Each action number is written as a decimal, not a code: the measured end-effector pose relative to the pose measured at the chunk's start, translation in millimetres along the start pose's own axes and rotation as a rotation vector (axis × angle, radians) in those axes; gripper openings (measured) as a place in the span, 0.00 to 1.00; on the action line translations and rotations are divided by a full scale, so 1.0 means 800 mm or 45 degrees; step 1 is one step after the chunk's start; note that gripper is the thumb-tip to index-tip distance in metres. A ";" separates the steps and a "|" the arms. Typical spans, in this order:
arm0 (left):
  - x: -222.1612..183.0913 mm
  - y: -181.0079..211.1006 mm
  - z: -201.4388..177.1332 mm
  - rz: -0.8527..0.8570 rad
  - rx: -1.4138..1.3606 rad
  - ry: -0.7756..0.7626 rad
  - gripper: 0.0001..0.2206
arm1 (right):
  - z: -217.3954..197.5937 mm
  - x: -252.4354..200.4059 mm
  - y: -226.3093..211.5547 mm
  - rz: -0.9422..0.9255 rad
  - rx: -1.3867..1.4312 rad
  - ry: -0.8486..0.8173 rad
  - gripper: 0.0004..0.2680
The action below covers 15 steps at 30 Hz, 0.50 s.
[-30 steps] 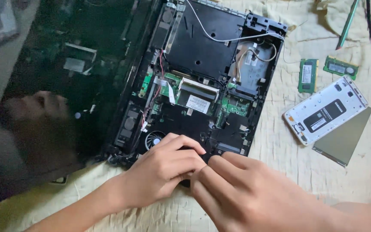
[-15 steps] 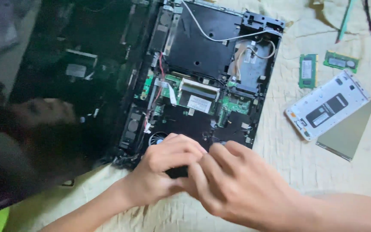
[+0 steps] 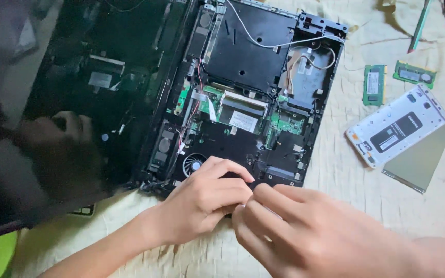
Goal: Connecting internal ribbon cables and routing wires inside a disassembled laptop.
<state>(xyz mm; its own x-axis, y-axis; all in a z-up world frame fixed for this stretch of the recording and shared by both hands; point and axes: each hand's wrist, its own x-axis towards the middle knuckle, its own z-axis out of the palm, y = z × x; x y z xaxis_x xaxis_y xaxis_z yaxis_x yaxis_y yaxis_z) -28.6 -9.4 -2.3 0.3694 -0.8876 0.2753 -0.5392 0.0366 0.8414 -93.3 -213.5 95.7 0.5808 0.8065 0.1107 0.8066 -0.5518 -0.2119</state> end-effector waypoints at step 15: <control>0.006 0.007 -0.006 -0.123 -0.141 0.110 0.21 | 0.019 0.011 0.001 0.037 -0.430 -0.022 0.05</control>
<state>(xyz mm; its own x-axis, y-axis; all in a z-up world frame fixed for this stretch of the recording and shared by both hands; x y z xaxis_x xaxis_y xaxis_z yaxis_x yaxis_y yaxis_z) -26.2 -11.4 5.7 0.4818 -0.8468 0.2253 -0.4129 0.0074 0.9107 -89.5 -203.7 81.9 0.6046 0.7912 0.0921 0.7821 -0.6116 0.1194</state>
